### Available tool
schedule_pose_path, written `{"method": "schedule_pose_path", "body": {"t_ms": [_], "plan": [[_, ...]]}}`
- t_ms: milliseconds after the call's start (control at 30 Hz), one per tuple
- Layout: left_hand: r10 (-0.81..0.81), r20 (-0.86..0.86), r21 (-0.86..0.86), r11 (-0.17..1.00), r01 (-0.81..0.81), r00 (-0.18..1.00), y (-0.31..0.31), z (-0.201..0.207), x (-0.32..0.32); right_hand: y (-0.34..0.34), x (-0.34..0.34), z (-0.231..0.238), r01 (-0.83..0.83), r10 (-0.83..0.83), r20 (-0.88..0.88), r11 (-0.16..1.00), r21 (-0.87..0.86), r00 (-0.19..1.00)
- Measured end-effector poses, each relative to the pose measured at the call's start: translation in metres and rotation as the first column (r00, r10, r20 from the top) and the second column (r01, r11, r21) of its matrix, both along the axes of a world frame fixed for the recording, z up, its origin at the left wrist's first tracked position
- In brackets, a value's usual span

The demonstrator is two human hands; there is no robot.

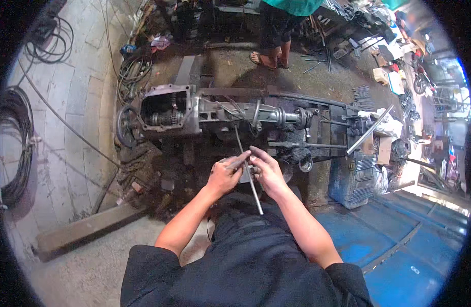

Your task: Operating a metal fabrication machine to bend or shape a long metal rod.

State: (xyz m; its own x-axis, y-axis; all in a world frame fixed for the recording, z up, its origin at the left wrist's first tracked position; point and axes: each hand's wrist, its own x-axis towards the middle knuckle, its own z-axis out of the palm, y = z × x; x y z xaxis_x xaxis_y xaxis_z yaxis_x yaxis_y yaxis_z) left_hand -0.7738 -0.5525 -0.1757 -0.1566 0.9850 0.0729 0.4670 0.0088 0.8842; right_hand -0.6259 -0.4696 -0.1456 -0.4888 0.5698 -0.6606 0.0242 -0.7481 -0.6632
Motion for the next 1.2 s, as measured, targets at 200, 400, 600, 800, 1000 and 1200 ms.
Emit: {"method": "schedule_pose_path", "body": {"t_ms": [200, 400, 600, 800, 1000, 1200], "plan": [[0.230, -0.371, -0.058, 0.961, -0.269, 0.900, -0.019, -0.046, 0.052, 0.053, 0.104, -0.034, -0.091, 0.094, 0.049, 0.994, -0.059, 0.994], [0.659, -0.299, -0.131, 0.688, -0.714, 0.690, -0.019, -0.139, 0.176, 0.135, 0.248, -0.104, -0.302, 0.276, 0.203, 0.947, 0.112, 0.939], [0.940, -0.238, -0.346, 0.154, -0.925, 0.245, -0.004, -0.207, 0.268, 0.224, 0.399, -0.105, -0.307, 0.123, 0.373, 0.818, 0.486, 0.920], [0.911, -0.372, -0.598, -0.089, -0.796, 0.177, 0.024, -0.208, 0.272, 0.303, 0.456, -0.101, -0.063, -0.196, 0.245, 0.647, 0.760, 0.950], [0.883, -0.336, -0.428, 0.167, -0.888, 0.328, 0.035, -0.123, 0.252, 0.372, 0.404, -0.118, -0.148, -0.048, 0.209, 0.557, 0.817, 0.977], [0.893, -0.215, -0.129, 0.374, -0.918, 0.394, 0.140, 0.006, 0.239, 0.372, 0.375, -0.126, 0.115, -0.156, -0.020, 0.626, 0.771, 0.987]]}}
